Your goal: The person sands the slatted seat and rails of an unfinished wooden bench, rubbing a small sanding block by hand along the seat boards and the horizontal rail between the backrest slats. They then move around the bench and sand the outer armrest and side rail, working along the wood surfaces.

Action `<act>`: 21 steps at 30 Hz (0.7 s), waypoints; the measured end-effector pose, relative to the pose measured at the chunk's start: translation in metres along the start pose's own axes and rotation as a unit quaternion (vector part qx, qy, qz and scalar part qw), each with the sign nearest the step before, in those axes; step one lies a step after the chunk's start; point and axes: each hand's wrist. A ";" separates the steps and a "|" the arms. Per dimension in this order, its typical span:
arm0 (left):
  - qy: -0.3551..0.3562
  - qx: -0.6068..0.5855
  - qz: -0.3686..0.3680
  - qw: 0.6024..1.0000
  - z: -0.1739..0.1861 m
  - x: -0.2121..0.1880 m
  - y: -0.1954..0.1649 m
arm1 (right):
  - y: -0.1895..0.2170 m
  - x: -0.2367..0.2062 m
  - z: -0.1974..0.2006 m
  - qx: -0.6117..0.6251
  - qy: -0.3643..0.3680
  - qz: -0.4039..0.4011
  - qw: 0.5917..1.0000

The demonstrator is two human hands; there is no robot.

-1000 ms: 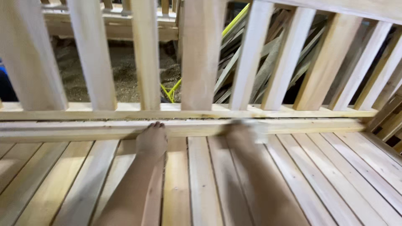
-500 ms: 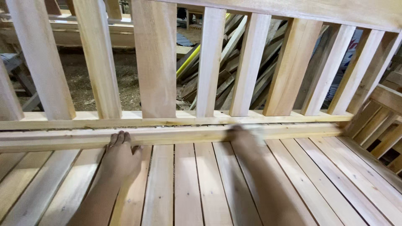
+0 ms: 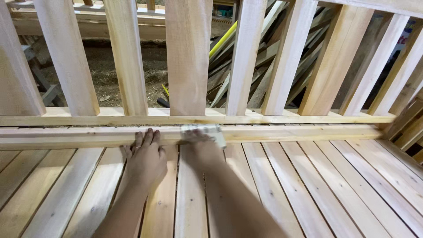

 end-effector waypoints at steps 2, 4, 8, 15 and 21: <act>0.019 0.002 -0.005 1.000 -0.001 0.002 0.005 | -0.034 -0.012 0.022 0.313 0.065 -0.225 0.921; 0.051 -0.007 -0.003 0.999 0.001 0.005 0.008 | -0.089 -0.043 0.064 0.485 0.038 -0.148 0.861; 0.119 -0.013 0.005 0.993 0.010 0.008 0.007 | -0.169 -0.057 0.124 -0.054 -0.024 -0.138 0.989; 0.108 -0.004 0.006 0.994 0.015 0.005 0.001 | -0.016 0.015 0.016 -0.020 0.051 -0.066 0.996; 0.116 0.027 0.016 0.993 0.023 0.000 0.003 | 0.036 0.027 -0.026 0.025 -0.007 0.212 0.977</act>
Point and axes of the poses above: each hand's wrist, its own x-axis towards the middle knuckle, its own z-axis out of the back of the hand, y = z × x, and after that the axes turned 2 degrees about y, right-handed
